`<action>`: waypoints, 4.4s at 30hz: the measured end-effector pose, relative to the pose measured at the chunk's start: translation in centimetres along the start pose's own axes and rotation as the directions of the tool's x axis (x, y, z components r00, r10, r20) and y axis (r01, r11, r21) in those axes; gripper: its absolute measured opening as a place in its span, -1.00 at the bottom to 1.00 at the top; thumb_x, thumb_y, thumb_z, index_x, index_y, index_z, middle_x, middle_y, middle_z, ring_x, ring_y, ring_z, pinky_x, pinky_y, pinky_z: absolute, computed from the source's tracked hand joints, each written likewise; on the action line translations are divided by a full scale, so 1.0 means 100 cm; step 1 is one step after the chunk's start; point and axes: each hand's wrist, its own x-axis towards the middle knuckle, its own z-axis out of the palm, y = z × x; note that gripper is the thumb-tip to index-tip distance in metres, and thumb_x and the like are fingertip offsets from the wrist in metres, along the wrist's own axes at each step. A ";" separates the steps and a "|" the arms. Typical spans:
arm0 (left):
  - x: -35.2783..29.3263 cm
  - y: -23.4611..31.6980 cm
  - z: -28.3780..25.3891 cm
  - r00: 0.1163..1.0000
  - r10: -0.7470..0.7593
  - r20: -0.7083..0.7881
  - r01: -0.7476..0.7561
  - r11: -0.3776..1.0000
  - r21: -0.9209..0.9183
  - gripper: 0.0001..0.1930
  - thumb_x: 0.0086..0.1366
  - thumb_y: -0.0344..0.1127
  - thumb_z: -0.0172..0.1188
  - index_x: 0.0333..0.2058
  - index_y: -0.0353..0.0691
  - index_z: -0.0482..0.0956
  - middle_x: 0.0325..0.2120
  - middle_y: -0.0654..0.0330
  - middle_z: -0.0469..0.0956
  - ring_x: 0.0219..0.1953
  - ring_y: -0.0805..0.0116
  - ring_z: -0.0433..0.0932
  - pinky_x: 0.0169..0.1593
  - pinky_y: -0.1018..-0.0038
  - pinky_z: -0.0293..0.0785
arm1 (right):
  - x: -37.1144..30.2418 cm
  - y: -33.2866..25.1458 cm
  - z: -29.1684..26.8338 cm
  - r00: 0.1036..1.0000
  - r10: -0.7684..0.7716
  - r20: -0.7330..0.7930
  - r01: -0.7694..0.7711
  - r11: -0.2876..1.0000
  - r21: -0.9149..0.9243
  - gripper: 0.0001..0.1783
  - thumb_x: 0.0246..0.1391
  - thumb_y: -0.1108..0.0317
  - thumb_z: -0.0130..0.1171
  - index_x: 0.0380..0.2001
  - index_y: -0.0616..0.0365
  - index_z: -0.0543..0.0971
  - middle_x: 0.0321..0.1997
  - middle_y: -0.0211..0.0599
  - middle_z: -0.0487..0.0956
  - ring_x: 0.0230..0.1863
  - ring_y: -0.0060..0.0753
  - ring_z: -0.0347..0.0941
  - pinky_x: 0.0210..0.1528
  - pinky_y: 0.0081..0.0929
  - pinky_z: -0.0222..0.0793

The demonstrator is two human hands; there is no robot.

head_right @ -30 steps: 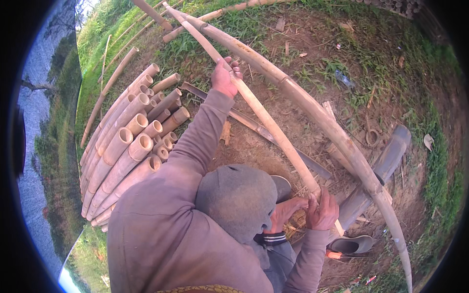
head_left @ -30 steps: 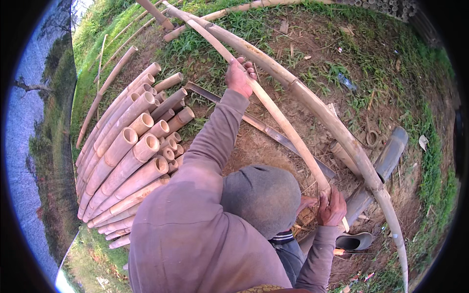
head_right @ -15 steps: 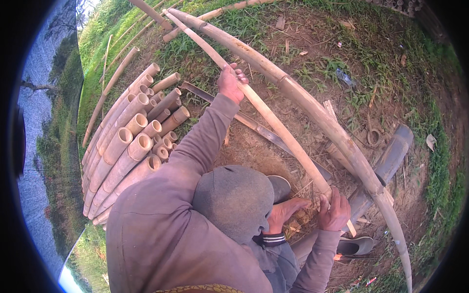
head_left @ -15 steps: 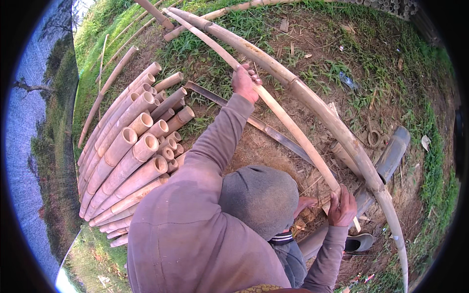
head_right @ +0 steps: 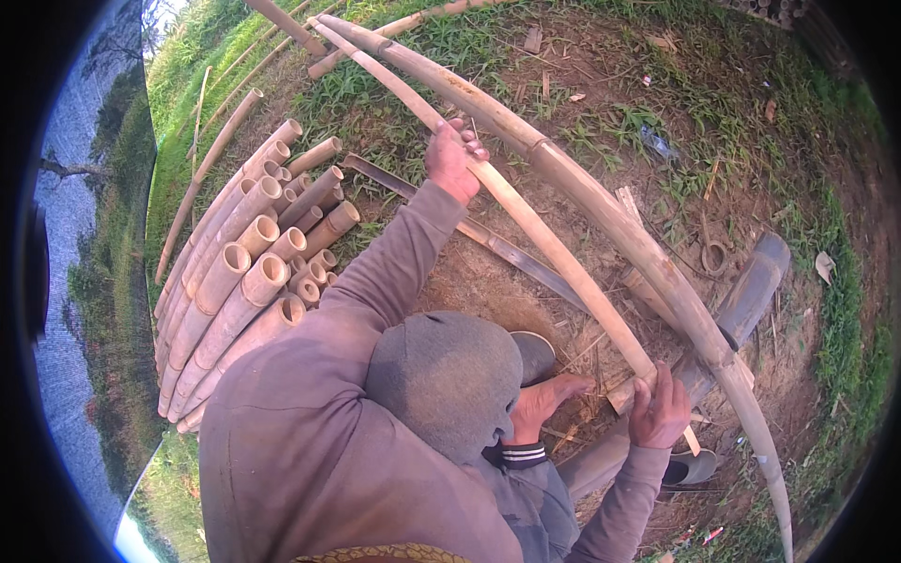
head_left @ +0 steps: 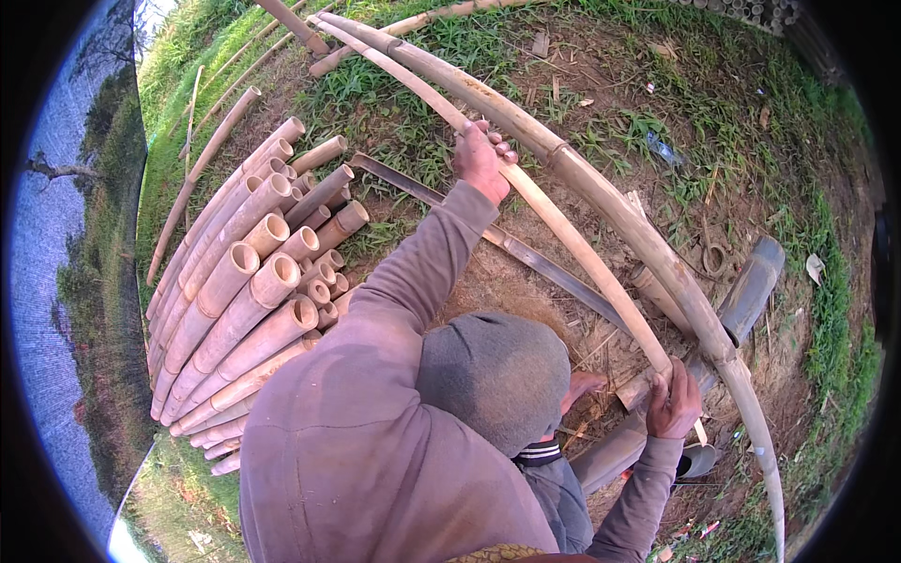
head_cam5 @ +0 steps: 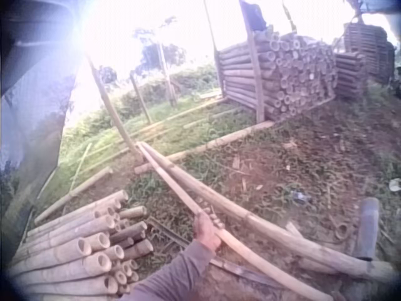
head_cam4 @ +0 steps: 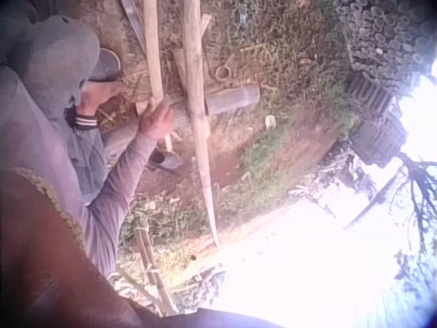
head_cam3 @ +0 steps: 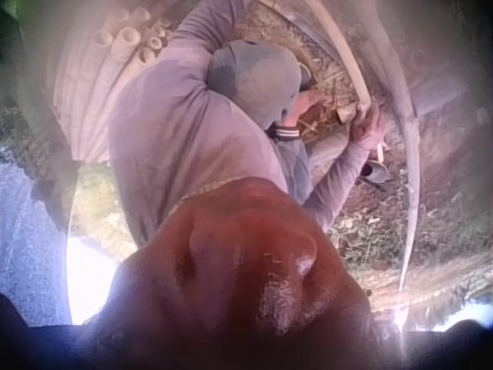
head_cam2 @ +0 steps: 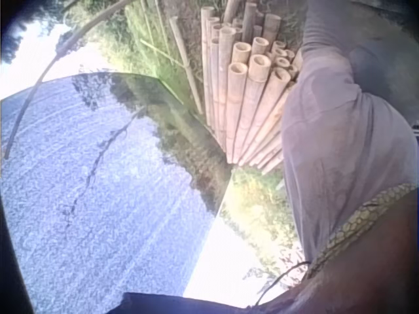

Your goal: The person sits on the ground and uses a hand saw to cut long bamboo poles into shorter sections. They repeatedly position each pole on a makeshift support, saw through it, and place the cut pieces aside.

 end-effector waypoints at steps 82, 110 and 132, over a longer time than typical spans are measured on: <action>-0.074 -0.146 0.080 0.148 -0.641 0.753 -0.925 -0.359 -0.124 -0.55 0.36 -0.18 0.34 0.21 0.02 0.62 0.09 0.11 0.69 0.08 0.00 0.66 0.17 0.15 0.57 | -0.249 -0.134 -0.023 0.431 0.851 -0.300 -0.560 0.513 0.651 -0.63 0.42 0.22 0.28 0.08 0.31 0.59 -0.19 -0.30 0.64 -0.31 -0.56 0.53 -0.28 -0.56 0.46; -0.070 -0.149 0.077 0.179 -0.663 0.727 -0.895 -0.417 -0.159 -0.55 0.37 -0.16 0.30 0.23 0.09 0.60 0.04 0.10 0.71 0.06 0.02 0.68 0.13 0.10 0.59 | -0.230 -0.176 -0.089 0.379 0.923 -0.063 -0.652 0.315 0.690 -0.76 0.41 0.29 0.29 -0.18 0.29 0.60 -0.49 -0.48 0.56 -0.51 -0.72 0.42 -0.49 -0.60 0.33; -0.089 -0.144 0.084 0.292 -0.675 0.678 -0.862 -0.493 -0.119 -0.53 0.42 -0.16 0.28 0.29 0.14 0.56 0.14 0.15 0.67 0.15 0.02 0.63 0.24 0.15 0.54 | -0.229 -0.176 -0.094 0.373 0.923 -0.099 -0.657 0.338 0.674 -0.78 0.42 0.33 0.26 -0.25 0.31 0.59 -0.44 -0.44 0.59 -0.45 -0.69 0.44 -0.45 -0.57 0.37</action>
